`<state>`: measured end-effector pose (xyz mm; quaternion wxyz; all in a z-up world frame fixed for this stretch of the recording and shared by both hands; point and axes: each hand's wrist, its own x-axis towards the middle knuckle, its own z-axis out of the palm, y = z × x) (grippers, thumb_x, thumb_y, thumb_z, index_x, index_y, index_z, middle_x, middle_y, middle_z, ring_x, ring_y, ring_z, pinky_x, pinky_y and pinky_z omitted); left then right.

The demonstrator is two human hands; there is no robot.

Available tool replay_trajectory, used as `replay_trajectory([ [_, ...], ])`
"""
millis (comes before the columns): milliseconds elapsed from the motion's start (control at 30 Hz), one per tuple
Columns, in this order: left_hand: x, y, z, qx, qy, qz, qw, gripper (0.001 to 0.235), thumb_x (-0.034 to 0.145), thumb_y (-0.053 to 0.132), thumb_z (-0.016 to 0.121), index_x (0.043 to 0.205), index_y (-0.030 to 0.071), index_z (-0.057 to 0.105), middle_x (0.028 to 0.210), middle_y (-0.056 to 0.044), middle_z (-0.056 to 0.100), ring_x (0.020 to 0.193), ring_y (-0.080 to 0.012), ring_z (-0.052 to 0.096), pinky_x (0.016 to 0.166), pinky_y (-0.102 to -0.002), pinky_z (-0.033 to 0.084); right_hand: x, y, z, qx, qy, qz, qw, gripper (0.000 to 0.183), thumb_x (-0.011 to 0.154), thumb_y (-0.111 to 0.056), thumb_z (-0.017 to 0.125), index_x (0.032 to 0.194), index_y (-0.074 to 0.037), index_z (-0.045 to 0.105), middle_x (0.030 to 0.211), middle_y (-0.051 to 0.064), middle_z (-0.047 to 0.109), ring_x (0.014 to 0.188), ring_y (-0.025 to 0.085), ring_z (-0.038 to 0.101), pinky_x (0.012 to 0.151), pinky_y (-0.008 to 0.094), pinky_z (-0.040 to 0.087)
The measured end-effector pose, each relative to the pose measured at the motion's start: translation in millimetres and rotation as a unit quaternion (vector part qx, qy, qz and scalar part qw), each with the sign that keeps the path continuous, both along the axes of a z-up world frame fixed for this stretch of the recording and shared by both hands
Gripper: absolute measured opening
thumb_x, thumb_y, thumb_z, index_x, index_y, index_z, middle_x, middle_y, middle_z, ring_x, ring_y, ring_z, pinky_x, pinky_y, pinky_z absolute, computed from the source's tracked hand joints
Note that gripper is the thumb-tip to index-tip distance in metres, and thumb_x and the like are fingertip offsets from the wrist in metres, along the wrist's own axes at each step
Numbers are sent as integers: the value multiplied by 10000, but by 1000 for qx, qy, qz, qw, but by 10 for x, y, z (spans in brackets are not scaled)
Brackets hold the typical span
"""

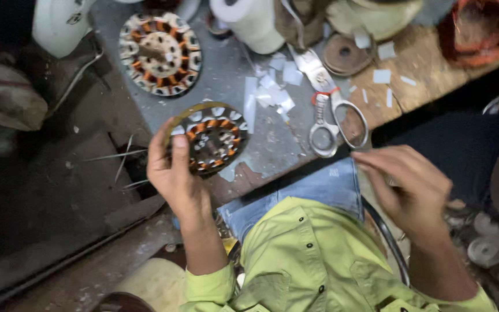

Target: The person inserts small white insulating paper pieces into the slots of a motor stator using pliers and scissors. They repeatedly cut the paper and place it into the copper-wound slots, working on multiple stators on a cluttered workbench.

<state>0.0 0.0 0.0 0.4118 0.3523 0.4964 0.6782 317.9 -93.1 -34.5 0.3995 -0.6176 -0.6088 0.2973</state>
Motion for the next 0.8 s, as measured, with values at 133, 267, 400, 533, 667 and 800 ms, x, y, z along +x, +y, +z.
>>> replay_trajectory([
  [133, -58, -41, -49, 11, 6, -4, 1000, 388, 972, 92, 766, 1314, -57, 660, 1255, -147, 703, 1125, -195, 673, 1059, -335, 533, -419, 620, 422, 209, -209, 113, 949, 338, 922, -64, 726, 1259, -84, 699, 1263, 71, 698, 1203, 274, 605, 1036, 409, 469],
  [267, -95, -149, -70, 8, -4, -14, 1000, 397, 970, 103, 752, 1317, -64, 654, 1256, -139, 703, 1125, -176, 670, 1044, -311, 528, -714, 945, 686, 205, -276, 163, 925, 440, 840, -72, 702, 1278, -43, 678, 1265, 103, 697, 1192, 311, 599, 1015, 441, 458],
  [400, -115, -143, -128, -6, -6, -17, 1000, 399, 979, 91, 738, 1330, -73, 643, 1242, -138, 706, 1114, -170, 669, 1029, -298, 524, -778, 1004, 750, 179, -319, 155, 918, 465, 830, -58, 686, 1295, -31, 675, 1221, 141, 692, 1199, 327, 600, 1036, 438, 459],
  [533, -162, -193, -154, -8, 16, -21, 1000, 385, 993, 84, 718, 1336, -71, 633, 1260, -126, 702, 1133, -157, 665, 1040, -285, 518, -763, 865, 730, 174, -350, 149, 908, 404, 872, -111, 700, 1265, -21, 668, 1195, 145, 703, 1221, 328, 606, 1071, 448, 461],
  [667, -165, -229, -107, -30, 16, -5, 999, 393, 986, 77, 716, 1350, -46, 633, 1231, -110, 701, 1070, -151, 655, 973, -272, 521, -773, 693, 736, 159, -343, 161, 912, 430, 881, -243, 722, 1232, -2, 661, 1171, 156, 706, 1186, 346, 600, 1030, 461, 469],
  [800, -111, -382, -8, 46, 219, 113, 968, 353, 937, 37, 691, 1270, -27, 595, 1296, -102, 577, 1138, -181, 619, 939, -290, 560, -722, 568, 725, 157, -350, 190, 904, 525, 816, -267, 738, 1255, 10, 659, 1176, 173, 696, 1184, 340, 597, 1026, 472, 473],
])
